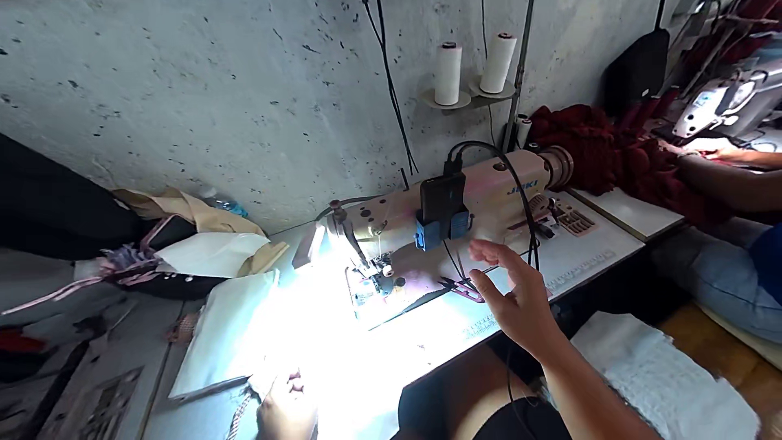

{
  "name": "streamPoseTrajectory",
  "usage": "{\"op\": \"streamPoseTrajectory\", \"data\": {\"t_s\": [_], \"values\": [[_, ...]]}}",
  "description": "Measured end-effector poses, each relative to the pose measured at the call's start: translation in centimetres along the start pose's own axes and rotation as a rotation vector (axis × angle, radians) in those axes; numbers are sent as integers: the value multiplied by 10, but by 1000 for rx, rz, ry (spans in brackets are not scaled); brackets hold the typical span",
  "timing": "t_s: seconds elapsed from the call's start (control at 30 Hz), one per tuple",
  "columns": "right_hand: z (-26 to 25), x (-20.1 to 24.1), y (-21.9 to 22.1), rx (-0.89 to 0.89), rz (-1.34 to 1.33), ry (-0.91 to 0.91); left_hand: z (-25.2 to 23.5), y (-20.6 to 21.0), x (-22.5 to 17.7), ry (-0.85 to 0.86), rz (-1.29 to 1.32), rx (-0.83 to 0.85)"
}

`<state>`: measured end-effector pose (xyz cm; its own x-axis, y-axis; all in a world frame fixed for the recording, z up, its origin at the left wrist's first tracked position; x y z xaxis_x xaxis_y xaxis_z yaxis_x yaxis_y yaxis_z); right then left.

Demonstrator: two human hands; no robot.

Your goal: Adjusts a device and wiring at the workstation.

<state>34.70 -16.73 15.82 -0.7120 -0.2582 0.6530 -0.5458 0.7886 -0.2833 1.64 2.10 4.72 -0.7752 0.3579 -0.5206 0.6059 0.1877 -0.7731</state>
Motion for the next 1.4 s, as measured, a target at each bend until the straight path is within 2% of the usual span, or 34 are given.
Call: {"op": "streamPoseTrajectory", "data": {"t_s": [0.1, 0.23, 0.33, 0.47, 0.63, 0.7, 0.77, 0.87, 0.97, 1.07, 1.13, 1.27, 1.4], "values": [[4, 8, -10, 59, -132, -26, -16, -3, -8, -32, -44, 73], [5, 17, -27, 83, -236, -73, -38, 2, -15, -77, -172, 89], [3, 20, -53, 18, -271, -123, -47, 10, -8, -75, -303, 24], [-15, 17, -94, -109, -148, -177, -48, 5, -12, -22, -251, -93], [-83, 15, -119, -62, -97, -302, -36, -3, -29, 143, -134, -260], [-123, 16, -112, 39, -95, -311, -27, -8, -49, 214, -84, -346], [-160, 25, -91, 209, 24, -331, -20, -15, -82, 304, 52, -380], [-197, 40, -47, 558, 300, -297, -22, -23, -149, 492, 281, -324], [-215, 49, -9, 798, 543, -185, -38, -23, -216, 602, 440, -132], [-219, 55, 4, 870, 656, -169, -62, -12, -271, 570, 480, 54], [-219, 58, 4, 870, 682, -156, -81, 2, -292, 540, 494, 92], [-220, 58, 0, 863, 713, -162, -105, 23, -310, 459, 578, 167], [-217, 56, 0, 843, 740, -178, -107, 25, -315, 395, 670, 216]]}}
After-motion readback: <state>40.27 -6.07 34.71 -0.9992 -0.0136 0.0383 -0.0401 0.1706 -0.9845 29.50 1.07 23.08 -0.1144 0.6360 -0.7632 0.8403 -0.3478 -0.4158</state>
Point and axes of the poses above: each hand's wrist, its own z-axis away from the middle knuckle, its own y-axis out of the palm, x = y × z, the point moved 4 cm from there along -z, towards the middle knuckle, and after that the axes turned 5 degrees about -y, right-handed, at the moved point
